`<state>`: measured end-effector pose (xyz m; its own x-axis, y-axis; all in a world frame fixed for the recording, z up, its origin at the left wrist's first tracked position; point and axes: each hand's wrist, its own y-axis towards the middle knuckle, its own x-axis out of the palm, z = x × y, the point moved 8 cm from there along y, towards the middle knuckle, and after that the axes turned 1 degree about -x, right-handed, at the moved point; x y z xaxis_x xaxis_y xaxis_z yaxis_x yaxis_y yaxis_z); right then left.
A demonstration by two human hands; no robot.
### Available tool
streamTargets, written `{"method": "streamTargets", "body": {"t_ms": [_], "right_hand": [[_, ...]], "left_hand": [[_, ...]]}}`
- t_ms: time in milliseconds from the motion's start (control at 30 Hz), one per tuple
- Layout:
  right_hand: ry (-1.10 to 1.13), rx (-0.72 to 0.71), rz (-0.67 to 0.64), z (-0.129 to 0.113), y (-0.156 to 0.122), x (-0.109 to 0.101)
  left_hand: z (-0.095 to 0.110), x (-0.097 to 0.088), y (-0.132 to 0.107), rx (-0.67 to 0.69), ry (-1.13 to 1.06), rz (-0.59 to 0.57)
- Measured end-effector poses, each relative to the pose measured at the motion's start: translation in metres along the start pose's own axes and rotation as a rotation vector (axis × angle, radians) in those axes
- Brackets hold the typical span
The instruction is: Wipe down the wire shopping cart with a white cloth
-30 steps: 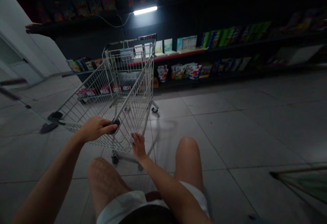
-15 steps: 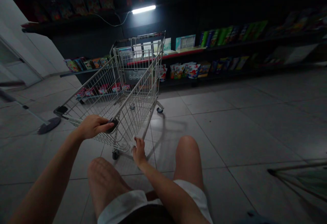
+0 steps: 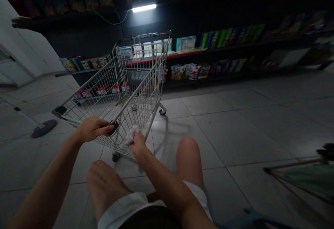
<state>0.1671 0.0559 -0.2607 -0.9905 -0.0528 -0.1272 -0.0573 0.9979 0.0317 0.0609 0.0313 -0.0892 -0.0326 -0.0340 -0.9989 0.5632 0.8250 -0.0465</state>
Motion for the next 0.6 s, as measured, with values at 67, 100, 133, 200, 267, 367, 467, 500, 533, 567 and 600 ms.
{"method": "streamTargets", "body": {"t_ms": [67, 100, 133, 200, 267, 367, 467, 500, 533, 567, 600], "right_hand": [[0.029, -0.063, 0.206, -0.023, 0.007, -0.033], [0.027, -0.144, 0.323, -0.036, 0.007, -0.047], [0.007, -0.251, 0.423, -0.047, 0.005, -0.056], [-0.075, -0.476, 0.514, -0.057, -0.006, -0.053], [-0.162, -0.578, 0.473, -0.042, -0.016, -0.032], [-0.221, -0.583, 0.401, -0.009, -0.03, -0.01], [-0.216, -0.692, 0.343, -0.022, -0.043, -0.014], [-0.2, -0.749, 0.364, -0.037, -0.047, -0.021], [-0.182, -0.804, 0.403, -0.053, -0.049, -0.029], [-0.171, -0.862, 0.443, -0.07, -0.049, -0.036], [-0.169, -0.935, 0.476, -0.085, -0.048, -0.04]], "left_hand": [[-0.001, -0.002, 0.0, 0.008, -0.031, -0.017], [0.0, -0.003, 0.0, 0.016, -0.058, -0.033], [0.001, -0.004, 0.002, 0.018, -0.09, -0.05], [0.006, -0.008, 0.006, -0.021, -0.139, -0.067], [0.013, -0.011, 0.011, -0.108, -0.113, -0.05], [0.026, -0.013, 0.015, -0.255, 0.061, -0.006], [0.031, -0.012, 0.01, -0.378, 0.208, 0.056], [0.031, -0.01, 0.008, -0.389, 0.232, 0.063], [0.03, -0.008, 0.006, -0.382, 0.245, 0.06], [0.029, -0.006, 0.005, -0.362, 0.246, 0.051], [0.028, -0.005, 0.003, -0.34, 0.239, 0.042]]}}
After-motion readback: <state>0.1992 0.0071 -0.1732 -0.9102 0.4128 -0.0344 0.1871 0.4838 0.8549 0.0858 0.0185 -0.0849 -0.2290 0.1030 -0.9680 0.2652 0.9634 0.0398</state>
